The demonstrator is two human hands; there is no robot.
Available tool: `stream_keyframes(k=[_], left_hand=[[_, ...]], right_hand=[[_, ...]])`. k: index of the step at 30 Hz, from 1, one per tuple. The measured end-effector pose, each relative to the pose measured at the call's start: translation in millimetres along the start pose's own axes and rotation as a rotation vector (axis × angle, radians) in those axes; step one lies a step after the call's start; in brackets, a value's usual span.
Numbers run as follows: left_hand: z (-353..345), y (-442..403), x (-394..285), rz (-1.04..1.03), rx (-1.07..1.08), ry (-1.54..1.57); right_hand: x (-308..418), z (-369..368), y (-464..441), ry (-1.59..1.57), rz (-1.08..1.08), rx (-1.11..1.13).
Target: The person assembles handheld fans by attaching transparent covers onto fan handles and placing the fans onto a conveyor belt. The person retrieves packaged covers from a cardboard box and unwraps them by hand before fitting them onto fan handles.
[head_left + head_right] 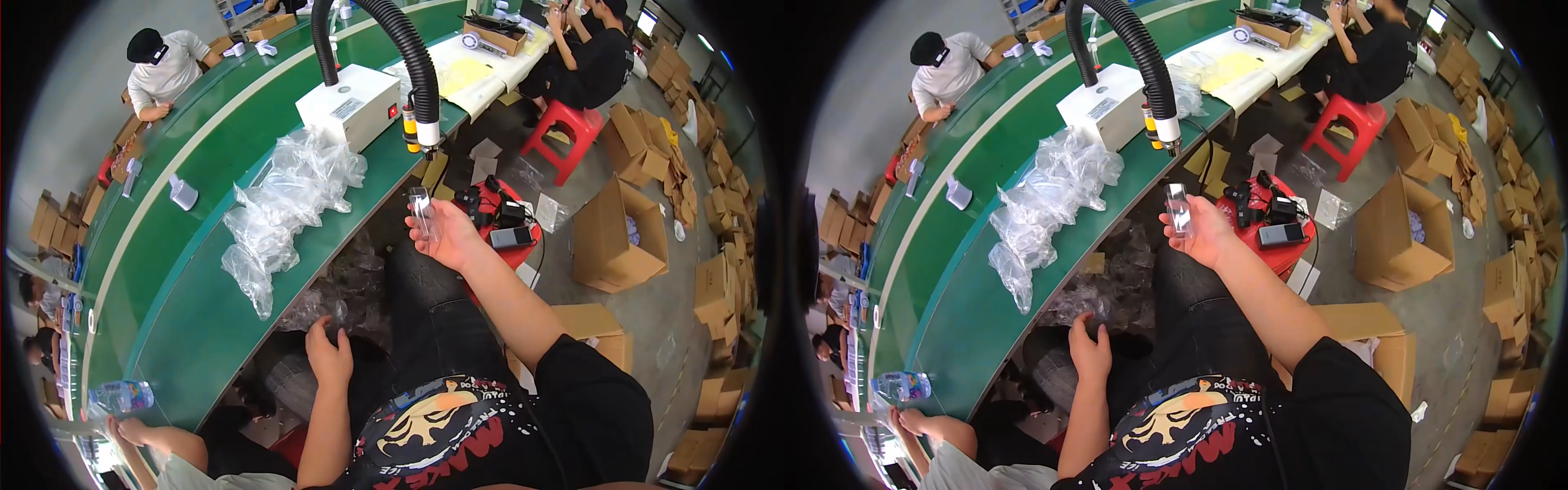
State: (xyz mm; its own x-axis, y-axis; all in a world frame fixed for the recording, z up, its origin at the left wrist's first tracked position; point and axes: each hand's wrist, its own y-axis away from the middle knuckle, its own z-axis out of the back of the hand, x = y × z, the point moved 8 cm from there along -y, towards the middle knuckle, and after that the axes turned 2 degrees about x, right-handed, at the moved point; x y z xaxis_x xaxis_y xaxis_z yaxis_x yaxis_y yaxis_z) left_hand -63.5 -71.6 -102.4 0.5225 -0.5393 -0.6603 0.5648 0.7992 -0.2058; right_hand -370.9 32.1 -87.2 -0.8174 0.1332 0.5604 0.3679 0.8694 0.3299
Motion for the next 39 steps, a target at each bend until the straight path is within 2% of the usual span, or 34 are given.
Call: stream_keyframes(k=[3,6,7,9,10,12,13,15,16,18,20,21,23,24,27,29,31,33,34,36,37,39], left_hand=[[-0.5,-3.3,10.6,0.011,-0.013,-0.012],[-6.3,-4.4,13.6,0.068,0.027,0.065],[-7.0,-3.8,14.0,0.082,0.024,0.056],[-10.3,-7.4,9.3,0.055,0.034,0.079],[-11.3,-9.4,7.2,0.046,0.034,0.087],[-14.6,-12.8,2.1,0.066,0.048,0.086],[-16.1,-13.9,0.0,0.071,0.069,0.097],[-22.8,-15.8,1.6,0.075,0.091,0.121],[-25.7,-16.1,3.1,0.075,0.113,0.105],[-30.7,-14.4,5.0,0.089,0.170,0.061],[-31.5,-13.4,9.5,0.125,0.177,0.011],[-33.3,-12.4,9.4,0.107,0.204,0.011],[-33.6,-9.8,13.1,0.110,0.214,-0.010],[-34.9,-9.2,14.6,0.106,0.211,-0.010],[-29.6,-6.9,20.5,0.103,0.194,-0.008],[-29.6,-8.4,20.9,0.129,0.214,0.001],[-31.4,-7.1,20.4,0.156,0.219,0.016],[-30.3,-6.3,19.1,0.146,0.229,0.019],[-29.6,-7.7,19.2,0.134,0.235,0.016],[-30.0,-7.9,21.0,0.133,0.240,0.010],[-31.3,-8.2,20.2,0.127,0.243,0.006],[-33.9,-9.4,17.1,0.117,0.245,0.006]], right_hand=[[-13.9,-6.3,-3.1,-0.019,-0.045,-0.009],[13.1,-20.6,20.3,0.201,0.209,-0.071],[11.1,-17.4,19.1,0.198,0.194,-0.066],[55.4,-35.1,39.9,1.020,0.793,-0.243],[58.2,-34.9,43.1,1.016,0.782,-0.224],[72.1,-70.9,72.1,1.570,1.047,-0.435],[62.9,-69.6,65.7,1.549,1.037,-0.382],[30.7,-40.4,41.3,0.883,0.707,-0.184],[12.1,-39.8,36.9,0.864,0.686,-0.136],[-39.5,-25.8,28.8,0.749,0.484,-0.104],[-112.7,-11.7,28.5,0.744,0.084,-0.033],[-127.4,-10.9,27.9,0.739,0.068,0.005],[-173.2,0.3,25.7,0.955,-0.330,0.137],[-176.2,-2.0,19.9,0.955,-0.338,0.171],[-148.9,-7.6,1.4,0.895,-0.084,0.150],[-113.4,-3.1,-5.5,0.967,0.157,0.062],[-58.0,11.9,-3.7,1.039,0.476,-0.138],[-0.2,3.2,16.0,1.114,0.574,-0.337],[18.6,-2.1,18.6,1.115,0.570,-0.333],[52.1,-18.2,34.6,1.290,0.796,-0.375],[51.6,-15.9,35.9,1.293,0.794,-0.382],[41.7,-6.0,27.8,1.077,0.696,-0.299]])
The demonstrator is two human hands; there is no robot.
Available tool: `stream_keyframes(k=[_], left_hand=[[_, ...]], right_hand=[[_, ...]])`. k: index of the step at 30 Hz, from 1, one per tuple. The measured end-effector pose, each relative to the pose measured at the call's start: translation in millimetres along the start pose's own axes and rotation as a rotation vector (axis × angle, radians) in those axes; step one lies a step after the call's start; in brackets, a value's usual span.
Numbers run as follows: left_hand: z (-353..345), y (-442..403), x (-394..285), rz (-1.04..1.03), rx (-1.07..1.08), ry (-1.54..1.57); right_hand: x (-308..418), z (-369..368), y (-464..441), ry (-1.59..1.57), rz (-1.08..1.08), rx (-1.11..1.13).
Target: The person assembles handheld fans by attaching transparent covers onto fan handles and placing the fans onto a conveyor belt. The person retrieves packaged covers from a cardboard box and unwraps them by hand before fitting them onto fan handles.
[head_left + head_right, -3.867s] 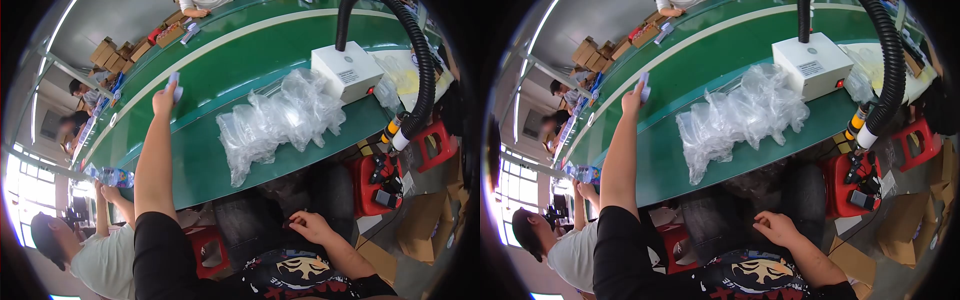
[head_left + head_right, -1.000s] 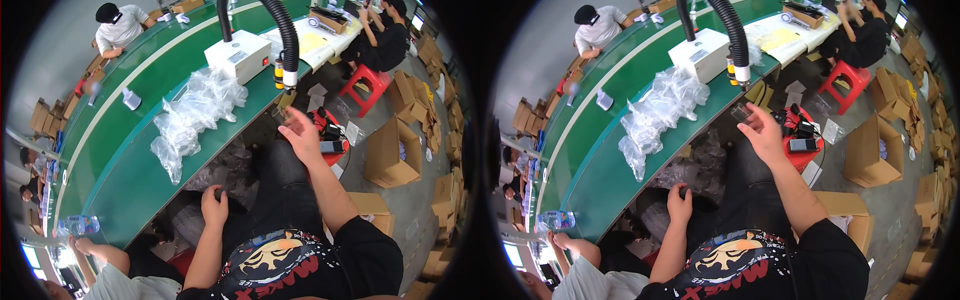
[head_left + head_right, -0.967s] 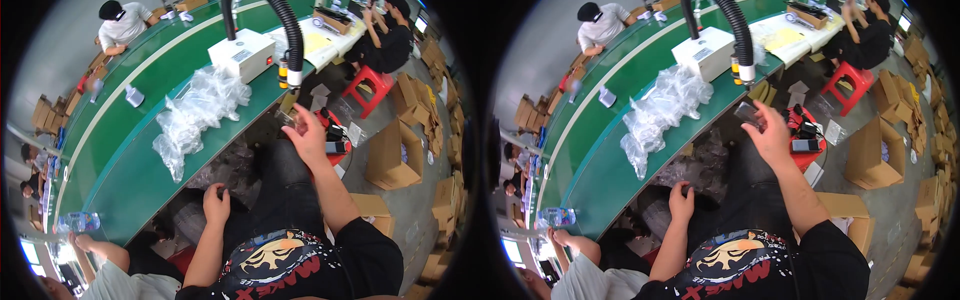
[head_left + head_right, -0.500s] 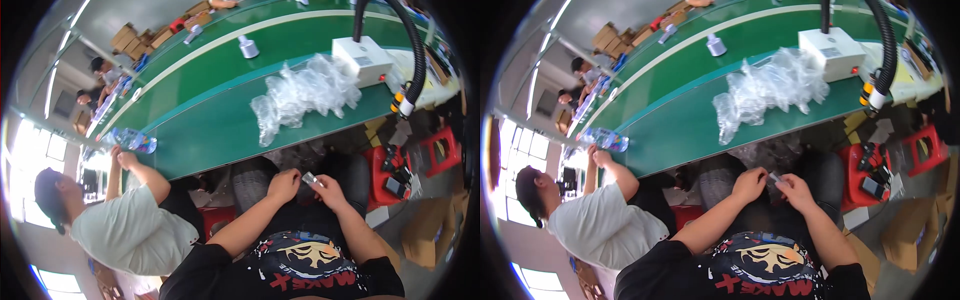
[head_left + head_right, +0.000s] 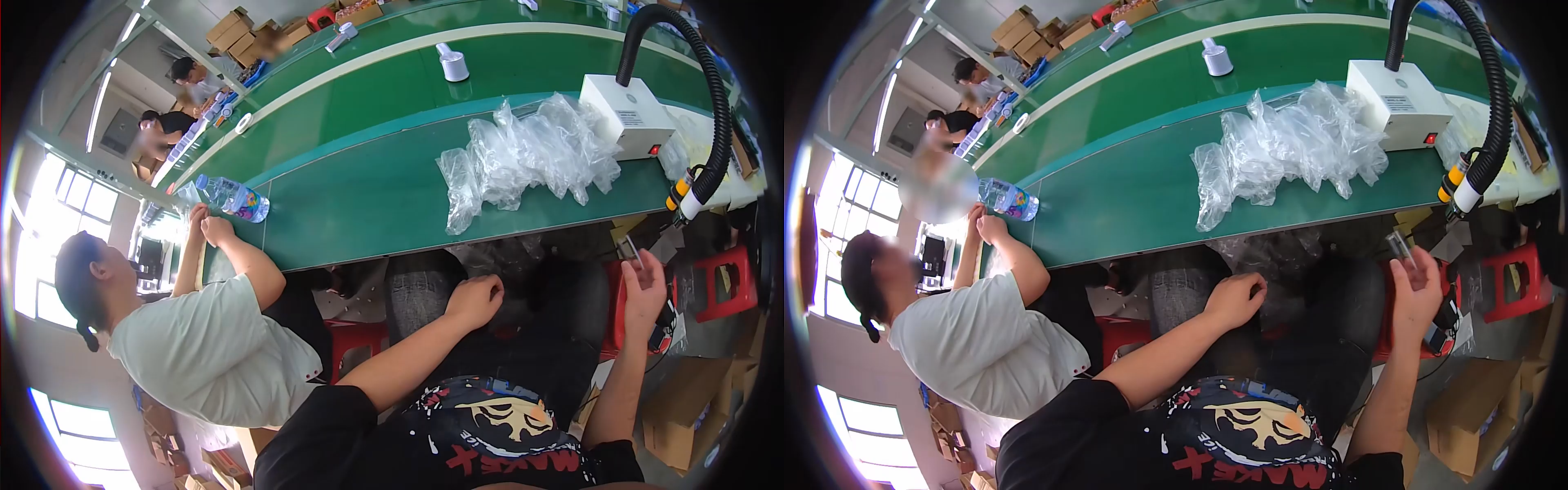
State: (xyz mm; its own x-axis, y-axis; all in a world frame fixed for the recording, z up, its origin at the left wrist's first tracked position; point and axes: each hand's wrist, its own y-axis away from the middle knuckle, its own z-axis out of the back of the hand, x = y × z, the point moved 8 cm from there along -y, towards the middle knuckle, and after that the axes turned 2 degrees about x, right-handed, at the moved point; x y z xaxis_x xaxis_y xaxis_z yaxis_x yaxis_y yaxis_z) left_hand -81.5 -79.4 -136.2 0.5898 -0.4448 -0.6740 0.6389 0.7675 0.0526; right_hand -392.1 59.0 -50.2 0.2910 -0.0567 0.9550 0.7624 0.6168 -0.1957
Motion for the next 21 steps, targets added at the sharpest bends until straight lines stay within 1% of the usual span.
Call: stream_keyframes(k=[1,3,5,7,8,11,12,15,21], left_hand=[[-1.2,-0.3,-0.5,0.010,0.009,0.006],[-0.7,-3.1,-1.1,0.030,0.014,0.016],[-1.6,-4.8,-1.1,0.033,0.019,0.005],[-4.8,-2.0,0.9,0.049,0.055,-0.021],[-3.9,-0.7,3.2,0.054,0.041,-0.028],[-6.6,2.4,7.5,0.038,0.081,-0.086],[-5.2,3.3,9.2,0.049,0.064,-0.093],[-2.2,7.6,11.2,0.055,0.048,-0.089],[8.3,19.2,10.8,0.046,0.004,-0.123]], right_hand=[[-6.4,-6.6,0.1,-0.115,-0.044,0.031],[-20.2,-49.8,35.1,-0.527,-0.378,0.298],[-31.7,-106.1,91.0,-0.829,-0.693,0.505],[-54.3,-144.5,147.9,-0.629,-0.991,0.732],[-56.7,-148.7,150.2,-0.632,-0.985,0.748],[-49.4,-161.4,136.6,-0.333,-0.598,0.925],[-49.1,-164.9,134.5,-0.337,-0.588,0.945],[-57.3,-165.8,123.4,-0.356,-0.703,0.838],[-56.3,-174.3,120.8,-0.412,-0.712,0.878]])
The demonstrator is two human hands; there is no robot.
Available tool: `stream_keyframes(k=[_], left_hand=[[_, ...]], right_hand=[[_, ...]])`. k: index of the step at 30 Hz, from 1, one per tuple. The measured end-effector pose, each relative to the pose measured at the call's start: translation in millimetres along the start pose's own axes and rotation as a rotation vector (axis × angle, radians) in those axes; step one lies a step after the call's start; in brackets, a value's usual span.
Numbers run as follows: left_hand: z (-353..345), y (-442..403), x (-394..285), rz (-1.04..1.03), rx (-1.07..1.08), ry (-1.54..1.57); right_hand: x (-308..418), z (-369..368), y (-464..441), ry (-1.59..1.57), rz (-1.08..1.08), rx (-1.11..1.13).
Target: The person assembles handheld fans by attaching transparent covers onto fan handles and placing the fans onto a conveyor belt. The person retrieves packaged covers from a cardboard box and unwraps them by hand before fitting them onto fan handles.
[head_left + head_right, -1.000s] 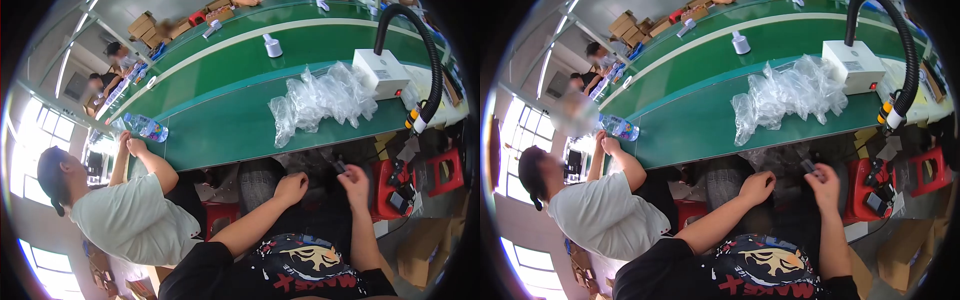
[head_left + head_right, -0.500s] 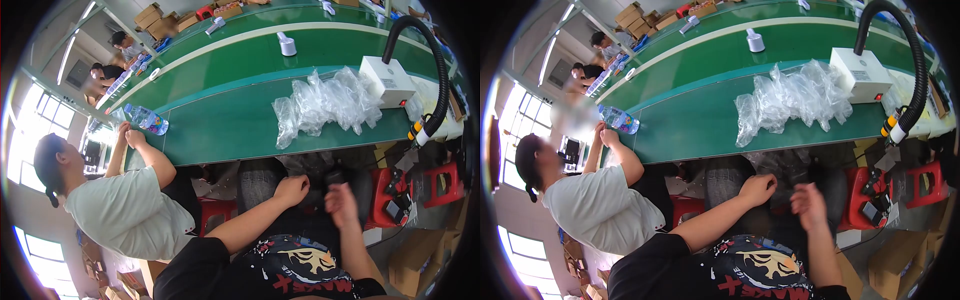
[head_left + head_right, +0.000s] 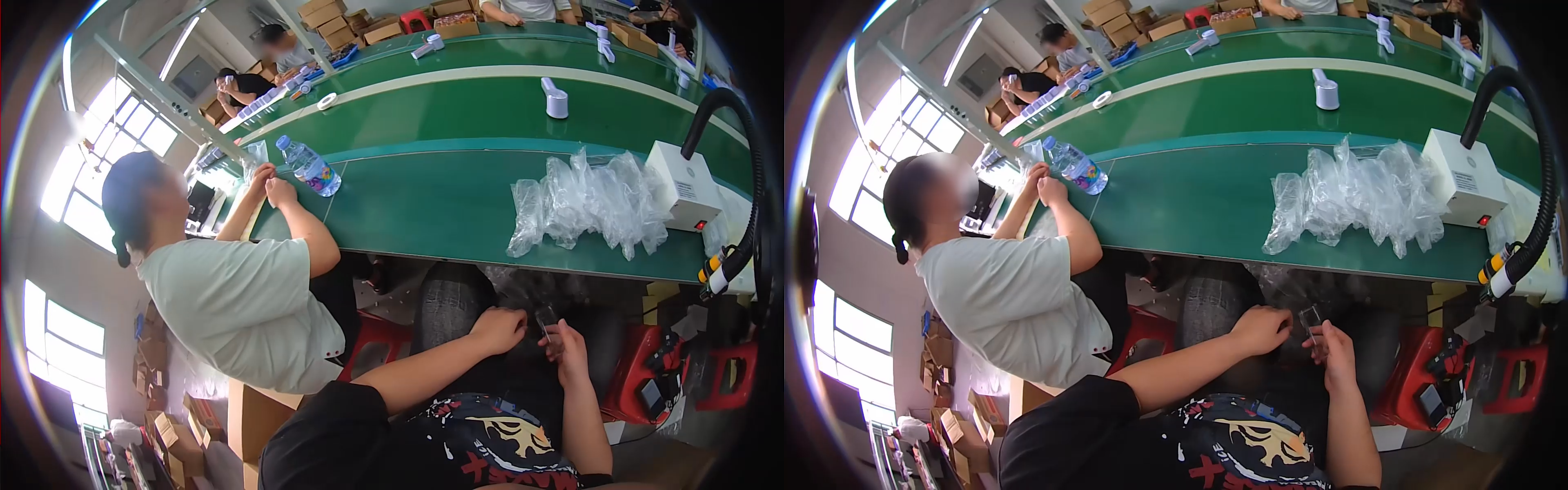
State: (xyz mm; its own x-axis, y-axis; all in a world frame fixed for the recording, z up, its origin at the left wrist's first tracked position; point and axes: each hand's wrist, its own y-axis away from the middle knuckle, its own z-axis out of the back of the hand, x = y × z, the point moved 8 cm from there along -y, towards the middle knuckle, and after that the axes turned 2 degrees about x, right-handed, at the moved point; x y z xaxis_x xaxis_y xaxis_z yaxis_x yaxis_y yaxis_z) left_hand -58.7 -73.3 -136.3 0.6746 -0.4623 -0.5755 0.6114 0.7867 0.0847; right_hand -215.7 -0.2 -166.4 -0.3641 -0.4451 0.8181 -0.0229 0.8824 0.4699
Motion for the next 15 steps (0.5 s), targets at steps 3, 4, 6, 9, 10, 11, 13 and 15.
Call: stream_keyframes(k=[3,4,6,9,10,11,13,15], left_hand=[[5.7,6.4,-5.2,-0.007,-0.029,-0.010],[9.3,9.0,-6.8,-0.011,-0.042,-0.024],[10.5,17.1,-15.1,-0.032,-0.040,-0.036],[0.1,21.8,-4.1,0.030,-0.010,-0.026],[-7.6,22.8,4.1,0.058,0.016,0.038],[-11.7,22.7,11.2,0.085,0.044,0.094],[-2.1,19.8,3.9,0.162,0.070,0.157],[-14.6,12.9,11.5,0.130,0.090,0.249]], right_hand=[[-1.1,-3.2,-2.1,-0.059,-0.016,0.044],[0.0,-8.0,-3.3,-0.117,-0.008,0.075],[-1.1,-12.0,2.6,-0.243,0.002,0.105],[24.7,-28.7,19.7,-0.352,0.116,0.228],[38.5,-36.9,27.7,-0.404,0.177,0.271],[47.6,-42.6,35.1,-0.465,0.220,0.301],[65.3,-44.4,42.8,-0.543,0.297,0.274],[83.4,-59.8,61.2,-0.743,0.322,0.485]])
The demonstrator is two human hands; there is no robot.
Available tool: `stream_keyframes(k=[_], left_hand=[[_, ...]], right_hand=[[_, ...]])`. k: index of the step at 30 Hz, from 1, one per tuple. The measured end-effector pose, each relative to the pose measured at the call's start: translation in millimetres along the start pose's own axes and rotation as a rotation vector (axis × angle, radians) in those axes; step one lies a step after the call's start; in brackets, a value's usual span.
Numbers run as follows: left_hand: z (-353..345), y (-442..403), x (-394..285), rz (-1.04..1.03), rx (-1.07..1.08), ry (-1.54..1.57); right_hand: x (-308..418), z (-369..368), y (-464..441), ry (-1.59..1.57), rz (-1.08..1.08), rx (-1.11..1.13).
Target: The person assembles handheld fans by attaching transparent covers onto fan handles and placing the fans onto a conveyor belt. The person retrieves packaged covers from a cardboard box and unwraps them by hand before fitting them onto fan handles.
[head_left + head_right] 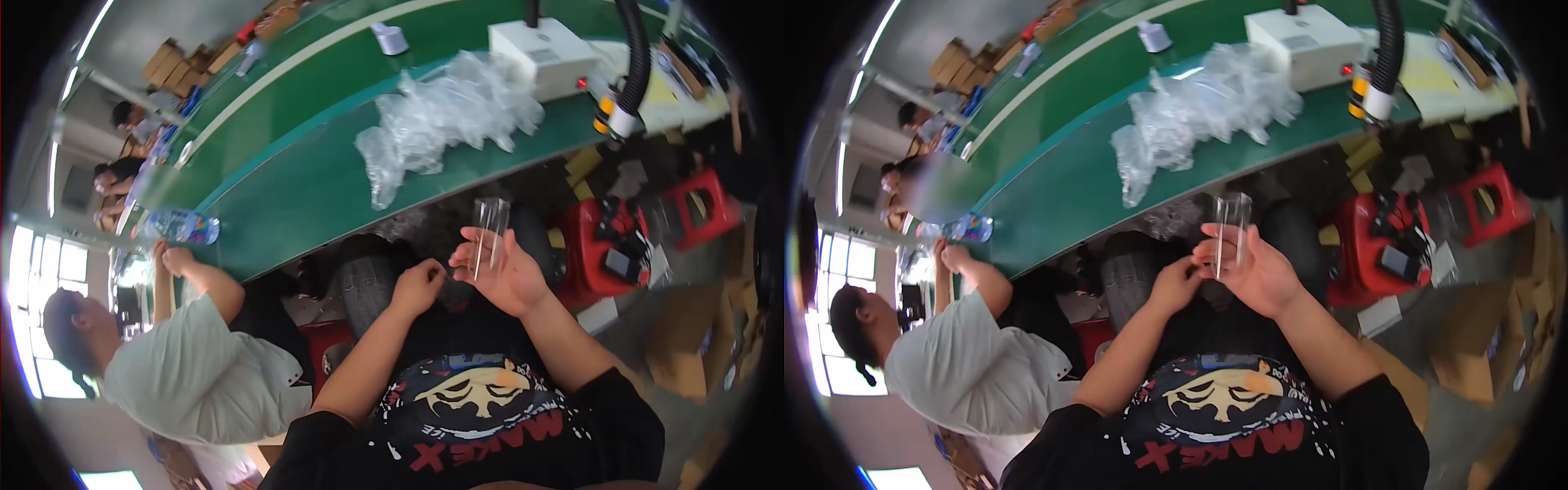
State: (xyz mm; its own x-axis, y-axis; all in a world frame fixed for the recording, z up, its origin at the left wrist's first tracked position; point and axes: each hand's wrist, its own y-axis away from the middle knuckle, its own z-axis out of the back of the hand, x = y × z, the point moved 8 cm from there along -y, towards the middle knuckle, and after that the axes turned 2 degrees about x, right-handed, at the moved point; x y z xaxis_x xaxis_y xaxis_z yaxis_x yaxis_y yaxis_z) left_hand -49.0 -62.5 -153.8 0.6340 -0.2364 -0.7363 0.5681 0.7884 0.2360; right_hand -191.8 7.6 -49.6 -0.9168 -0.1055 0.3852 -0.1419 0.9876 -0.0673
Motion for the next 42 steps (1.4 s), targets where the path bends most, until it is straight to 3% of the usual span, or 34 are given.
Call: stream_keyframes(k=[8,13,16,25,28,32,37,40,42], left_hand=[[-42.1,-48.4,19.1,-0.202,0.101,0.086],[-52.1,-57.5,-2.0,-0.144,0.170,0.394],[-64.3,-63.7,7.9,-0.004,0.297,0.393],[-57.5,-56.9,19.1,-0.038,0.253,0.409],[-40.5,-47.7,10.0,-0.051,0.218,0.350],[-44.3,-49.6,34.7,0.014,0.241,0.376],[-44.1,-47.2,50.5,0.026,0.252,0.412],[-51.0,-47.7,50.1,-0.023,0.278,0.367],[-49.8,-44.1,34.4,0.004,0.307,0.264]], right_hand=[[17.2,-45.7,4.8,-0.088,0.098,0.126],[35.9,-67.0,13.0,-0.071,0.111,0.174],[48.0,-79.5,19.4,-0.049,0.206,0.156],[46.4,-104.7,33.1,-0.041,0.219,0.244],[48.7,-96.9,28.4,0.219,0.264,0.097],[51.8,-74.1,24.3,0.350,0.313,0.084],[51.8,-61.5,21.5,0.349,0.345,0.055],[37.3,-11.9,11.4,0.482,0.207,-0.098],[13.1,64.4,12.8,0.507,0.071,-0.257]])
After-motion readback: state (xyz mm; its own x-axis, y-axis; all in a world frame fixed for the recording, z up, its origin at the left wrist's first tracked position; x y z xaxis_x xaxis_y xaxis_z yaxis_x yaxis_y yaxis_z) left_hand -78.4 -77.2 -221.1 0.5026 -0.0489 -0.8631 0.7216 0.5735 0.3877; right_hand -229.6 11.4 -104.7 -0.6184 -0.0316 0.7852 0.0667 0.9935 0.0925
